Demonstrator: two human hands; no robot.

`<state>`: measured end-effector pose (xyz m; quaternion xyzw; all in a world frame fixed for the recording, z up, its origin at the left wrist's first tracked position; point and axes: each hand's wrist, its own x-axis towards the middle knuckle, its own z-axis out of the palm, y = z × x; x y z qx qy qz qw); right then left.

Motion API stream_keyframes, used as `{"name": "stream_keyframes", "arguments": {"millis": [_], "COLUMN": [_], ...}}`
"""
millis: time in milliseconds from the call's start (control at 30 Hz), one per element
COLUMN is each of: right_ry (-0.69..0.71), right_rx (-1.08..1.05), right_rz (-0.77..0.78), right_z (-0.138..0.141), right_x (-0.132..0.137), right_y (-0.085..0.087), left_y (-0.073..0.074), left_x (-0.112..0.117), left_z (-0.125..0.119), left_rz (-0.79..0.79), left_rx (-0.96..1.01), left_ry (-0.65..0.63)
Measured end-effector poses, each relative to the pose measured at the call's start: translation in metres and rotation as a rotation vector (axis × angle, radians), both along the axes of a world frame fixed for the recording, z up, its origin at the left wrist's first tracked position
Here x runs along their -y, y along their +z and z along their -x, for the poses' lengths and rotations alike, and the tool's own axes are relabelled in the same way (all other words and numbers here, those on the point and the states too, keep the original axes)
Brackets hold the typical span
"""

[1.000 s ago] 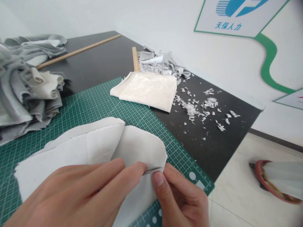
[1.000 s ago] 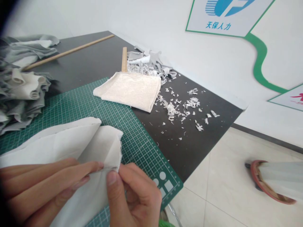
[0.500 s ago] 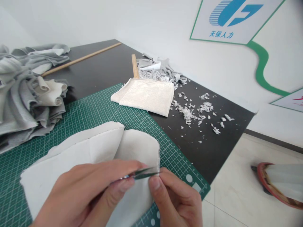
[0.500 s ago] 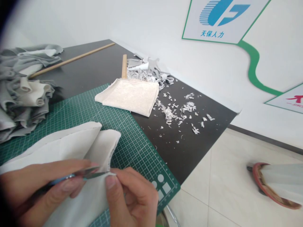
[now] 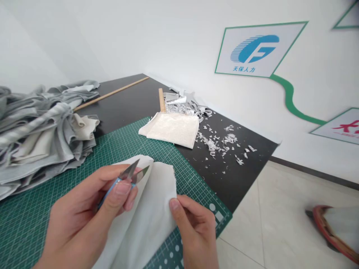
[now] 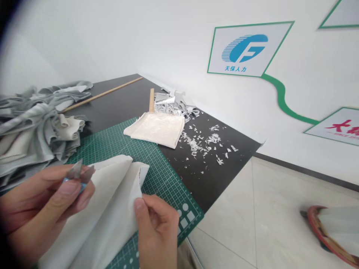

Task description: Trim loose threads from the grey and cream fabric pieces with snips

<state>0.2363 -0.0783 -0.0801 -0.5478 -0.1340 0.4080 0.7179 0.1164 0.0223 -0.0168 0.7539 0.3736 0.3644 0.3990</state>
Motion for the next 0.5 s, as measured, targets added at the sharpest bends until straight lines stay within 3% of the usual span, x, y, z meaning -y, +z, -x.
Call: {"name": "stream_keyframes", "arguments": {"millis": [133, 333, 500], "right_ry": [0.043, 0.066, 0.039], "right_rx": [0.030, 0.067, 0.176], "right_rz": [-0.040, -0.110, -0.210], "right_z": [-0.002, -0.001, 0.005], "right_x": [0.002, 0.005, 0.010], "right_y": [-0.002, -0.008, -0.001], "left_y": [-0.004, -0.009, 0.001], "left_x": [0.009, 0.016, 0.034], "left_z": [0.014, 0.037, 0.031], "left_rz": [0.102, -0.111, -0.149], "left_rx": [0.019, -0.253, -0.269], "left_ry": [0.068, -0.020, -0.051]}}
